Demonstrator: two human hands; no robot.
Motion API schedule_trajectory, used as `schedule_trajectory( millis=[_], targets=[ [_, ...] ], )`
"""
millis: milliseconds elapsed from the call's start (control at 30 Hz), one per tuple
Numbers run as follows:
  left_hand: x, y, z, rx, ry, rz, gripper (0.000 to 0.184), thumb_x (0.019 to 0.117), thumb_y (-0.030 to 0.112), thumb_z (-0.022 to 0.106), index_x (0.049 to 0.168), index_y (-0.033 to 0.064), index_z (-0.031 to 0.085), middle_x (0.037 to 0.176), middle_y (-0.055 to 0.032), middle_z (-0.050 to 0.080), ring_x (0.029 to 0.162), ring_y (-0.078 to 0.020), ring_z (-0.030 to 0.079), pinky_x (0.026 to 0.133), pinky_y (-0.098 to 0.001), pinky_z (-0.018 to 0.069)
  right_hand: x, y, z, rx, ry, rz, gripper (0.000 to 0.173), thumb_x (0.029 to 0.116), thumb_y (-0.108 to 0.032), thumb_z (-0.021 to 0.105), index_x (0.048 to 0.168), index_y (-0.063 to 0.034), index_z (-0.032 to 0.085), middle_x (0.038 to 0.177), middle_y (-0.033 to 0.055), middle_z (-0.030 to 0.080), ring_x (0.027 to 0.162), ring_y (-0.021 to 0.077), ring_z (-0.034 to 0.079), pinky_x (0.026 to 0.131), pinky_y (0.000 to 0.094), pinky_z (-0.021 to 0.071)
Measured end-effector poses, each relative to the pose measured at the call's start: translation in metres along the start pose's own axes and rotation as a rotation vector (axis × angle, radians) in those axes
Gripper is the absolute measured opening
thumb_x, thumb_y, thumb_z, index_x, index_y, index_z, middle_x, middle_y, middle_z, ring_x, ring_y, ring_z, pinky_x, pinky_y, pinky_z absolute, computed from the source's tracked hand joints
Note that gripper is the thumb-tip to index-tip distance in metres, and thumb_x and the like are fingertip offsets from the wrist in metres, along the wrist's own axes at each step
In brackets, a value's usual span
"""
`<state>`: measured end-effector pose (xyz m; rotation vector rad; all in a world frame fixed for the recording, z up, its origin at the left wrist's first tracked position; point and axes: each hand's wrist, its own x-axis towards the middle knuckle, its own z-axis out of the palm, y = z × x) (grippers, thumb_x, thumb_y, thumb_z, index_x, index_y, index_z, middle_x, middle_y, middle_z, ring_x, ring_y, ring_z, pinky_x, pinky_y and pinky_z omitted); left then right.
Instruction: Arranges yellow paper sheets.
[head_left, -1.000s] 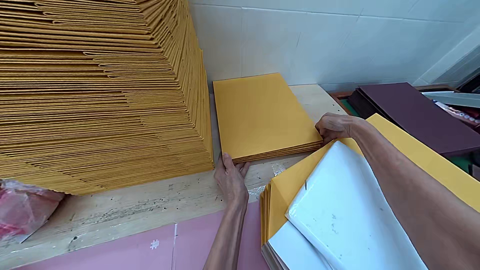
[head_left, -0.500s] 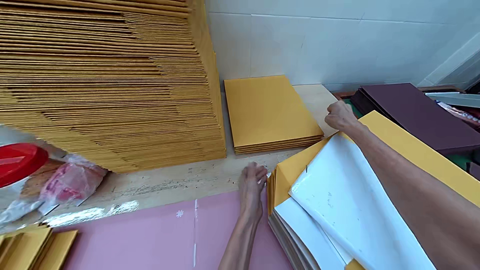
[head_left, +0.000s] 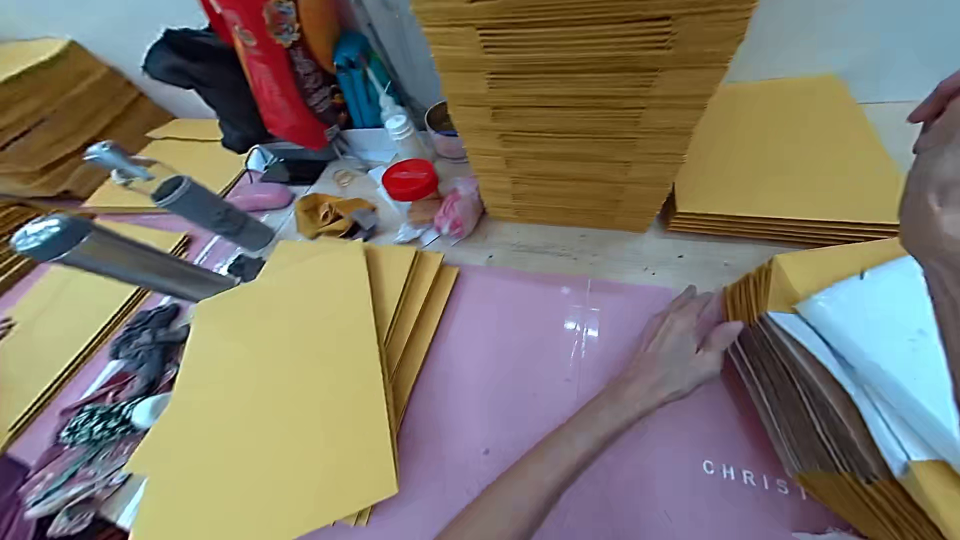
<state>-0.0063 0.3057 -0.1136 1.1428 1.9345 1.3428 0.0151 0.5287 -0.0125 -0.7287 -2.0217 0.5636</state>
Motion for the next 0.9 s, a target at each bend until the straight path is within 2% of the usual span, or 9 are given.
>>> schedule_trajectory(
  millis=[67, 167, 233, 333, 433, 533, 700, 833, 900],
  targets=[
    [-0.054, -0.006, -0.031, 0.314, 0.055, 0.079, 0.043, 0.1021, 0.017, 0.057, 0.139, -0.0054, 0.056, 0.147, -0.0234, 0.053, 0.136, -0.0325, 0.053, 0.111, -0.0427, 0.0437, -0.035, -0.086, -0.001, -0.075, -0.195, 0.109, 0.028, 0.1074, -0.003, 0.035, 0.112, 0.013, 0.058, 0.101, 0.0187, 0.063, 0.091, 0.0138, 0.06, 0.089, 0.0303, 0.0476],
    [-0.143, -0.026, -0.08, 0.702, 0.209, 0.135, 0.048, 0.0956, 0.024, 0.065, 0.137, 0.001, 0.061, 0.146, -0.0193, 0.055, 0.132, -0.031, 0.057, 0.106, -0.0441, 0.0499, -0.083, -0.092, 0.044, 0.237, -0.079, -0.447, 0.025, 0.0953, 0.001, 0.043, 0.085, 0.0138, 0.062, 0.074, 0.0216, 0.064, 0.065, 0.0193, 0.06, 0.062, 0.0334, 0.0479],
    [-0.2, -0.037, -0.11, 0.875, 0.275, 0.092, 0.062, 0.0913, 0.038, 0.067, 0.14, 0.0017, 0.058, 0.148, -0.0222, 0.053, 0.133, -0.0359, 0.056, 0.103, -0.0509, 0.0505, -0.114, -0.104, 0.071, 0.357, -0.185, -0.525, 0.019, 0.0902, 0.005, 0.049, 0.079, 0.0092, 0.065, 0.069, 0.0193, 0.065, 0.059, 0.0241, 0.061, 0.055, 0.039, 0.0478],
    [-0.262, -0.05, -0.148, 1.083, 0.336, 0.051, 0.087, 0.0858, 0.058, 0.065, 0.145, -0.0038, 0.051, 0.151, -0.029, 0.045, 0.141, -0.0451, 0.045, 0.114, -0.0615, 0.0354, -0.156, -0.117, 0.103, 0.39, -0.431, -0.497, 0.014, 0.0854, 0.007, 0.056, 0.078, 0.0061, 0.069, 0.069, 0.0174, 0.066, 0.062, 0.0312, 0.065, 0.057, 0.0483, 0.0504],
    [-0.296, -0.062, -0.175, 1.276, 0.36, 0.026, 0.081, 0.0898, 0.05, 0.059, 0.141, -0.0119, 0.05, 0.147, -0.034, 0.048, 0.136, -0.0528, 0.046, 0.11, -0.0674, 0.0344, -0.185, -0.125, 0.119, 0.346, -0.724, -0.465, 0.014, 0.0873, 0.006, 0.058, 0.08, 0.0045, 0.071, 0.076, 0.0176, 0.067, 0.075, 0.0337, 0.066, 0.066, 0.0512, 0.0501],
    [-0.314, -0.068, -0.197, 1.381, 0.436, 0.054, 0.051, 0.0969, 0.029, 0.051, 0.13, -0.0072, 0.064, 0.132, -0.0227, 0.066, 0.121, -0.0423, 0.064, 0.094, -0.0573, 0.0537, -0.208, -0.134, 0.125, 0.335, -0.958, -0.422, 0.016, 0.0919, 0.003, 0.058, 0.083, 0.0018, 0.071, 0.078, 0.0134, 0.066, 0.075, 0.0268, 0.064, 0.067, 0.046, 0.0492],
    [-0.328, -0.055, -0.238, 1.318, 0.612, 0.152, 0.042, 0.1041, 0.022, 0.047, 0.132, -0.0051, 0.064, 0.097, -0.033, 0.07, 0.07, -0.048, 0.067, 0.063, -0.0623, 0.048, -0.264, -0.149, 0.115, 0.567, -1.16, -0.144, 0.017, 0.0976, 0.005, 0.052, 0.09, 0.0041, 0.067, 0.078, 0.0104, 0.07, 0.059, 0.012, 0.066, 0.06, 0.0268, 0.0577],
    [-0.336, -0.066, -0.265, 1.23, 0.503, 0.233, 0.047, 0.1013, 0.031, 0.051, 0.131, -0.0018, 0.065, 0.109, -0.0271, 0.072, 0.086, -0.0454, 0.072, 0.071, -0.0657, 0.0502, -0.318, -0.192, 0.092, 0.642, -1.288, 0.304, 0.022, 0.1054, 0.001, 0.044, 0.119, 0.0103, 0.058, 0.096, 0.0179, 0.071, 0.078, 0.0162, 0.073, 0.074, 0.0294, 0.0604],
    [-0.342, -0.079, -0.273, 1.169, 0.406, 0.237, 0.057, 0.096, 0.043, 0.056, 0.133, 0.0011, 0.065, 0.128, -0.0199, 0.068, 0.109, -0.0403, 0.07, 0.084, -0.0648, 0.0527, -0.34, -0.214, 0.082, 0.678, -1.316, 0.489, 0.028, 0.1079, -0.004, 0.042, 0.132, 0.0081, 0.05, 0.104, 0.018, 0.067, 0.082, 0.015, 0.07, 0.077, 0.0285, 0.0581]
  ],
)
